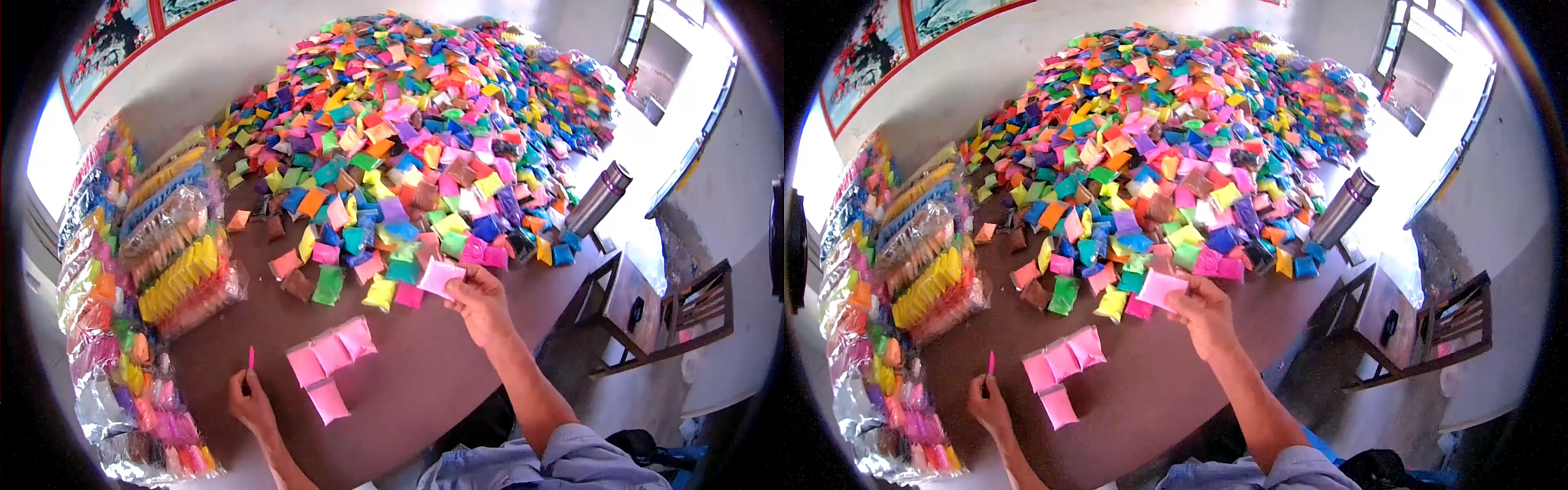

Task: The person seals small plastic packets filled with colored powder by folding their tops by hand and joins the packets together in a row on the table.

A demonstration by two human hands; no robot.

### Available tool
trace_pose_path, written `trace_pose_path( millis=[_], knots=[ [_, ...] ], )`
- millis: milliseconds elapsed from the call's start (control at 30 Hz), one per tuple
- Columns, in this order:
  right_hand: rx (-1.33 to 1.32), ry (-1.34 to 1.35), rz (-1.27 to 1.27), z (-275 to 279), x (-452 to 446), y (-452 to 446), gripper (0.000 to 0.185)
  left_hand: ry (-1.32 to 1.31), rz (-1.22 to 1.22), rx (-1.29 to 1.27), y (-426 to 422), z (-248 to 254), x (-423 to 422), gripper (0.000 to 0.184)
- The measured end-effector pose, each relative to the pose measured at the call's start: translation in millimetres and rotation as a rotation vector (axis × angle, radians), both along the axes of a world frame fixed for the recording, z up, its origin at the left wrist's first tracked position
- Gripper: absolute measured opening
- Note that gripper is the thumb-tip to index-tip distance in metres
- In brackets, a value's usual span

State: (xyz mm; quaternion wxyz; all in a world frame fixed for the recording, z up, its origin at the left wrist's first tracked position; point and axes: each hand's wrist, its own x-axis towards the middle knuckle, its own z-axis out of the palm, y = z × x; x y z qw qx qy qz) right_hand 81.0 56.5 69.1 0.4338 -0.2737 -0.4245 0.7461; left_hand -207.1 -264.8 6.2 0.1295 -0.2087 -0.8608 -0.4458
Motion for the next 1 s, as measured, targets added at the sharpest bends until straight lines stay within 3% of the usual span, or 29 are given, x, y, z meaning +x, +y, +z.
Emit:
trace_pose_path(
  millis=[67, 167, 300, 467, 533, 633, 667, 733, 800, 833, 900, 1000],
  knots=[
    [-0.092, 0.093, 0.007, -10.8, 16.6, -18.0, 0.022, 0.169, -0.009, -0.102, -1.0, -2.3, -1.0, 0.013],
    [-0.132, 0.126, 0.028, -22.6, 38.9, -38.1, 0.024, 0.193, 0.018, -0.224, 7.8, 9.9, 16.1, 0.012],
    [0.024, -0.071, 0.066, -30.3, 62.0, -47.2, 0.024, 0.262, -0.036, -0.313, 1.9, 5.6, 18.7, 0.012],
    [0.027, -0.141, 0.11, -33.8, 75.4, -49.4, 0.026, 0.3, -0.054, -0.134, 1.0, 30.5, 45.1, 0.012],
    [0.015, -0.132, 0.145, -37.6, 78.5, -52.1, 0.027, 0.239, -0.087, 0.07, 20.8, 68.5, 82.3, 0.009],
    [-0.013, -0.065, 0.198, -42.8, 73.8, -53.2, 0.028, 0.078, -0.377, -0.016, 58.2, 102.6, 151.3, 0.017],
    [0.005, -0.096, 0.213, -43.2, 75.4, -52.0, 0.027, -0.06, -0.488, 0.036, 73.2, 88.7, 167.5, 0.022],
    [0.025, -0.168, 0.24, -43.4, 80.6, -50.0, 0.025, 0.105, -0.677, -0.023, 111.1, 80.5, 197.7, 0.027],
    [0.058, -0.147, 0.238, -51.2, 83.7, -47.0, 0.024, -0.227, -0.72, 0.038, 142.4, 79.6, 224.4, 0.028],
    [0.088, -0.124, 0.237, -53.9, 84.9, -46.9, 0.023, -0.231, -0.719, 0.034, 154.0, 77.0, 228.2, 0.028],
    [0.071, -0.138, 0.248, -52.0, 86.3, -47.2, 0.023, -0.61, -0.848, 0.115, 174.1, 64.1, 227.9, 0.03],
    [0.031, -0.121, 0.26, -47.6, 81.4, -46.1, 0.024, -0.646, -0.866, 0.107, 188.2, 45.2, 218.7, 0.026]
  ],
)
